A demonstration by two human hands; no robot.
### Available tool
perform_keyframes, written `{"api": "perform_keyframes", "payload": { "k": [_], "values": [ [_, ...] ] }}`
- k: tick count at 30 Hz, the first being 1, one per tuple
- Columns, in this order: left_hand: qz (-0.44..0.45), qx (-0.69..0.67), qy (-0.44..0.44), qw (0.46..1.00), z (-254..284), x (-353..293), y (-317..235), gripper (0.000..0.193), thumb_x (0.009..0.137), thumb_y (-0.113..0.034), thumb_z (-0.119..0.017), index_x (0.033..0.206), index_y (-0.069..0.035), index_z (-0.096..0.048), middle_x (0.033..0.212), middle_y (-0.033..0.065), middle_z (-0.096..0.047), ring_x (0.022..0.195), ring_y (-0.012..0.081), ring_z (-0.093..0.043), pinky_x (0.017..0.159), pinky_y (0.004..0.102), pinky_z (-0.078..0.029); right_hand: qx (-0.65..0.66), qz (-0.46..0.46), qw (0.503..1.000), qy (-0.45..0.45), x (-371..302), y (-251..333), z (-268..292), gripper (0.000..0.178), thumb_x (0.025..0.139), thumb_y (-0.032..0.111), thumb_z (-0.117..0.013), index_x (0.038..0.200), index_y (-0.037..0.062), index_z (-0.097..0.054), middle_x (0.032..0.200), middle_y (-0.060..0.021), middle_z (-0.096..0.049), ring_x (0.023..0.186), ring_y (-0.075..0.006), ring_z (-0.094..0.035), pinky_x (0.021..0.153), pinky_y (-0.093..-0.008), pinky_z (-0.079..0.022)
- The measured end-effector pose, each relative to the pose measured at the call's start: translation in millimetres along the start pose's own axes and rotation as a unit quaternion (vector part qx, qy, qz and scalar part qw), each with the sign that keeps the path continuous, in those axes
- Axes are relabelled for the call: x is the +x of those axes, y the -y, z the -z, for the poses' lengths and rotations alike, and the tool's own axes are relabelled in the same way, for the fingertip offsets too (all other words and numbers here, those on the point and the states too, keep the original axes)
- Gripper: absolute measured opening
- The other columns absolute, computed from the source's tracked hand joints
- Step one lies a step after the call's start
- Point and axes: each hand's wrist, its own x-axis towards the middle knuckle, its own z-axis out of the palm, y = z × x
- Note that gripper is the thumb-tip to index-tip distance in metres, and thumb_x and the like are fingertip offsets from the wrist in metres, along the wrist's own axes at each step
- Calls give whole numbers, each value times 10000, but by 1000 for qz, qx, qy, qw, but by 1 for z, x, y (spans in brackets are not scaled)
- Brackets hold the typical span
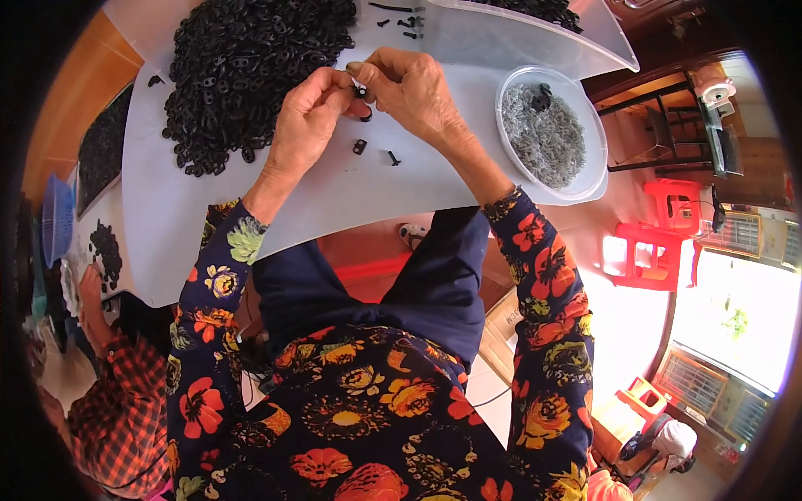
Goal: The person assembles small plastic and rubber components onto a plastic base part by hand.
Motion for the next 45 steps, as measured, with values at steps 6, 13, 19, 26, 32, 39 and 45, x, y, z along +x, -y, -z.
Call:
{"api": "perform_keyframes", "payload": {
  "k": [6, 13, 19, 26, 32, 39, 45],
  "values": [
    [-9, 14, 4, 1000, -2, 0, -3, 95, 904, -74, -489, 905, -10, -558, 762, 44, -658, 734, 85, -609, 679, 234, -487, -37, 41, 998, 2, 0, -4, 3, 239, 862, 237, -681, 825, 1, -681, 650, -43, -640, 567, -72, -544, 514, -249, -449],
    [-35, -20, -20, 999, 2, 2, -2, 124, 903, -73, -485, 929, -1, -583, 754, 46, -658, 727, 75, -604, 680, 233, -486, 45, -18, 999, -19, -11, 5, -10, 244, 850, 204, -695, 794, -31, -658, 667, -33, -636, 593, -73, -547, 541, -237, -463],
    [-62, 93, 11, 994, 11, 6, -5, 121, 894, -58, -510, 958, -19, -604, 764, 47, -649, 693, 128, -595, 656, 283, -486, 103, 21, 993, -57, -23, -11, 3, 136, 838, 107, -682, 833, -23, -644, 674, -20, -626, 613, -57, -551, 564, -218, -463],
    [-221, 441, 114, 862, 9, 11, -6, 187, 803, -8, -563, 981, -32, -613, 877, 128, -530, 940, 297, -482, 826, 374, -460, 117, -4, 985, -127, -50, -32, -2, 110, 830, 69, -686, 900, -16, -678, 695, -4, -626, 626, -43, -517, 580, -201, -441],
    [-203, 482, 170, 835, 7, 15, -7, 163, 782, 9, -579, 942, -17, -597, 884, 116, -484, 926, 287, -468, 827, 371, -452, 75, 15, 992, -102, -48, -32, -1, 117, 838, 77, -678, 924, -3, -687, 725, -3, -637, 656, -42, -525, 597, -206, -447],
    [-195, 455, 166, 853, 7, 23, -5, 161, 779, 15, -576, 940, 14, -591, 894, 118, -492, 916, 285, -466, 831, 366, -431, 123, -9, 988, -96, -47, -33, 3, 119, 859, 81, -649, 936, -8, -670, 717, -5, -627, 630, -46, -523, 584, -217, -455],
    [-230, 423, 140, 865, -8, 16, 0, 105, 757, -1, -596, 853, 18, -558, 859, 139, -504, 909, 326, -471, 821, 399, -434, 140, -6, 985, -102, -48, -32, 3, 122, 871, 76, -637, 949, -16, -659, 717, 1, -626, 621, -51, -525, 578, -211, -460]
  ]
}}
